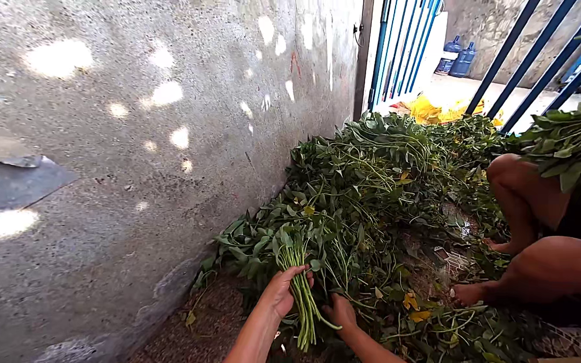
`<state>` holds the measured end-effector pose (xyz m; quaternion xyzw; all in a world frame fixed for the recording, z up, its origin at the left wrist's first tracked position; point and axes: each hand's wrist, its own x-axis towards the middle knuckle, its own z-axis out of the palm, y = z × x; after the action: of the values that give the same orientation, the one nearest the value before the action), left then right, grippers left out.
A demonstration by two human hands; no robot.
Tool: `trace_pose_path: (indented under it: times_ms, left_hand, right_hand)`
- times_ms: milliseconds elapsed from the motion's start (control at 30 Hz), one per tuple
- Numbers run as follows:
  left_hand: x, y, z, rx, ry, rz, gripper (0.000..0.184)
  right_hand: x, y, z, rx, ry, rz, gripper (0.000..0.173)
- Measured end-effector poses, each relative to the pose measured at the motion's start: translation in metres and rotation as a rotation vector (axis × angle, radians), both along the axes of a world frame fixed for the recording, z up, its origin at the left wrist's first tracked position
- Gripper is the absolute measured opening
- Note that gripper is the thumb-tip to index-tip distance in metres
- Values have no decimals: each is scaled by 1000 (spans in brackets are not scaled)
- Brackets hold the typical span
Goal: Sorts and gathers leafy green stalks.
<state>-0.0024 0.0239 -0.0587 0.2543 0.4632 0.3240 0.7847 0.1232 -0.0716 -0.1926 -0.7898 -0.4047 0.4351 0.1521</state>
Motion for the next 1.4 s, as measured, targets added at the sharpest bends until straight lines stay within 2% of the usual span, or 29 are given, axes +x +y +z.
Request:
trace_pose_path:
  times_ms: [100, 167, 300, 367, 467, 567, 667, 767, 867, 900, 933, 1133, 1267, 1400]
  left_hand:
    - [-7, 1, 11, 58, -118, 62, 31]
    - [-16, 7, 20, 163, -198, 176, 27]
    - [-35, 28, 24, 287, -290, 354, 27]
    - [-35, 29, 17, 224, -275, 342, 25]
    - [-23, 21, 9, 132, -214, 238, 26]
    - [-12, 11, 8, 76, -148, 151, 23]
    - [-3, 4, 4, 94, 63, 43, 25]
    - [7, -19, -14, 120, 225, -107, 33]
    - [17, -35, -26, 119, 346, -187, 26]
    - [17, -37, -29, 126, 367, -213, 30]
    - [15, -37, -31, 128, 371, -243, 34]
    - [9, -33, -34, 96, 265, -270, 24]
    - [10, -31, -35, 72, 247, -246, 38]
    - [14, -31, -34, 86, 281, -279, 40]
  right_hand:
    - [2, 8, -10, 98, 114, -88, 37]
    - [9, 12, -3, 138, 234, -126, 37]
    - [36, 1, 33, 218, 826, -235, 32]
    - [50, -10, 43, 230, 1010, -244, 28]
    - [58, -23, 55, 345, 1083, -241, 20]
    - [56, -30, 64, 430, 1018, -300, 16]
    - [51, -34, 72, 487, 890, -311, 20]
    - [43, -36, 74, 523, 787, -289, 21]
    - [36, -35, 68, 527, 727, -229, 23]
    - [33, -34, 68, 507, 707, -189, 24]
    - [31, -33, 69, 481, 689, -154, 24]
    - [33, -28, 81, 389, 657, -69, 26]
    - [37, -31, 85, 336, 683, -69, 28]
    - [36, -34, 79, 319, 681, -77, 28]
